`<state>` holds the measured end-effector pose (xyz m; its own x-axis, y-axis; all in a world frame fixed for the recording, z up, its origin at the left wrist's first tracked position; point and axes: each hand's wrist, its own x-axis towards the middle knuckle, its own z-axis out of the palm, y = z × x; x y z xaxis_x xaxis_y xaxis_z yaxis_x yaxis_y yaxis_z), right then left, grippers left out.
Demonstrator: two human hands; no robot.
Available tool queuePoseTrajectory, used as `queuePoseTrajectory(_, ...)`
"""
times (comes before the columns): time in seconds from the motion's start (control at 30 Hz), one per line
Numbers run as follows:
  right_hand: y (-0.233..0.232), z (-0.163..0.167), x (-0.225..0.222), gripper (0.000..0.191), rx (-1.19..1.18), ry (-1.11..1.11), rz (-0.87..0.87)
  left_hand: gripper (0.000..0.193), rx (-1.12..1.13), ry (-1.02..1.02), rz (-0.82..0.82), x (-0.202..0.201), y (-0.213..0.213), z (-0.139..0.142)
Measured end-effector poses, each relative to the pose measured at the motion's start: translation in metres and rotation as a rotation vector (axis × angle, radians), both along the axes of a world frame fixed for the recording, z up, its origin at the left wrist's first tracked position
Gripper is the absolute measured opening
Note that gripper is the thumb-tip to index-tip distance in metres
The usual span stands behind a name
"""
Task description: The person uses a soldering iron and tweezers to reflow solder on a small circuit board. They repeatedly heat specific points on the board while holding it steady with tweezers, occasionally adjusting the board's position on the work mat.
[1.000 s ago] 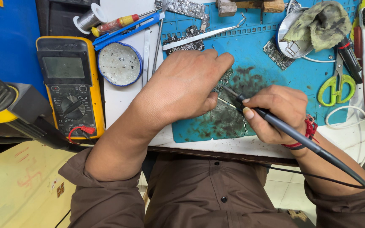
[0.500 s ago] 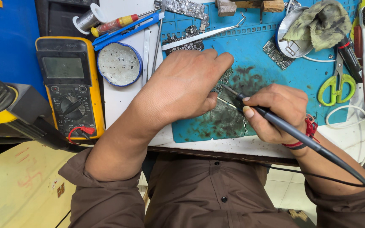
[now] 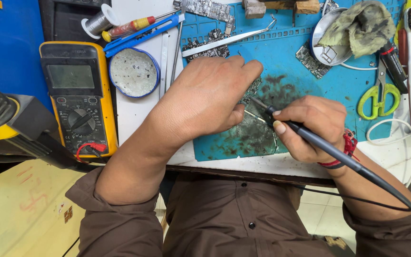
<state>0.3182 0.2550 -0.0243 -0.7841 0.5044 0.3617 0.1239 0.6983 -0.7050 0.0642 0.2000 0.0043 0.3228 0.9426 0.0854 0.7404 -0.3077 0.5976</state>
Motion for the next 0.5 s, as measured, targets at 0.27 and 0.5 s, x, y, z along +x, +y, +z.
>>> queuePoseTrajectory(0.27,0.0007,0.0006,-0.0001,0.012,0.026,-0.009,-0.005,0.055,-0.002,0.007,0.000,-0.0001,0.0015,-0.0004)
queuePoseTrajectory(0.5,-0.0002,0.0007,0.0001,0.011,0.026,-0.008,-0.009,0.054,-0.002,0.010,0.002,0.0000,0.0010,0.0003)
